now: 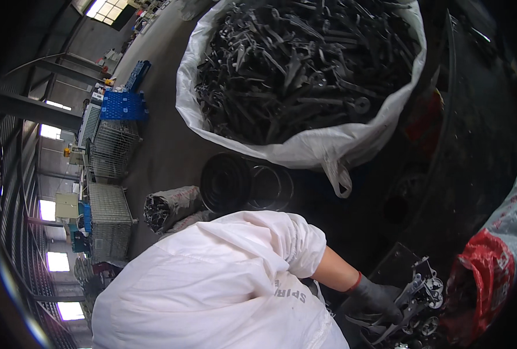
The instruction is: The person picks up metal parts from a red bag, joins them under a machine, and then places the finished components into a large white bag.
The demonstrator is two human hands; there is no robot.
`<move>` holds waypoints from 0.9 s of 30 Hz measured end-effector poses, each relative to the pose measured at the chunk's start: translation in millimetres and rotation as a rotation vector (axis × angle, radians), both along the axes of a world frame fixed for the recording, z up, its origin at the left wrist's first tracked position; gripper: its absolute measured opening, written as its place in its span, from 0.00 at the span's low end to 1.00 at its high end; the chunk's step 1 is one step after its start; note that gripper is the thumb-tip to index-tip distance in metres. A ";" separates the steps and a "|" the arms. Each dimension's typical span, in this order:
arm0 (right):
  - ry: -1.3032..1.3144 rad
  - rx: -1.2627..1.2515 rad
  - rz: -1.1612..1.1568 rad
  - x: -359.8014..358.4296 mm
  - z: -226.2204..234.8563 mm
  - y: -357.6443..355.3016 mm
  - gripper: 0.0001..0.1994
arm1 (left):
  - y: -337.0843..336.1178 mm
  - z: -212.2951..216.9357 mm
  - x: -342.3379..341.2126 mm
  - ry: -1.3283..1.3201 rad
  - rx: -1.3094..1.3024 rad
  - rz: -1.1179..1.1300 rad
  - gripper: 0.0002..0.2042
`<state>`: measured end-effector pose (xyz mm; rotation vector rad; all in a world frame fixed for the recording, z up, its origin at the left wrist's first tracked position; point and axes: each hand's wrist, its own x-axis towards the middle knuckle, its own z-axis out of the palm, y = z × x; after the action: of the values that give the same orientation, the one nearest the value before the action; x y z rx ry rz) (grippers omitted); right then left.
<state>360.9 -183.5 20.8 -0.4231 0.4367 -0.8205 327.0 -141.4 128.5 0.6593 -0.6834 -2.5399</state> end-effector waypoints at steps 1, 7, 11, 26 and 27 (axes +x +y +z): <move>0.008 -0.008 -0.004 7.6 2.2 -0.4 0.21 | -3.1 1.5 4.9 0.043 -0.035 0.005 0.19; 0.021 -0.049 -0.013 107.8 13.4 2.9 0.21 | -14.5 16.9 93.5 -0.039 -0.162 -0.032 0.21; 0.055 -0.076 -0.016 169.1 13.5 -7.6 0.22 | -36.8 62.7 198.5 -0.035 -0.271 0.040 0.24; 0.054 -0.127 0.024 340.2 5.6 -40.2 0.22 | -92.7 73.5 430.5 -0.111 -0.466 0.604 0.16; 0.060 -0.130 0.022 338.9 4.8 -44.7 0.22 | -95.7 74.0 439.1 0.077 -0.346 0.711 0.15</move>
<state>699.8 -228.3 25.6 -0.5733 0.4345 -0.8189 766.1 -237.1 202.5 0.5510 -0.6847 -1.7363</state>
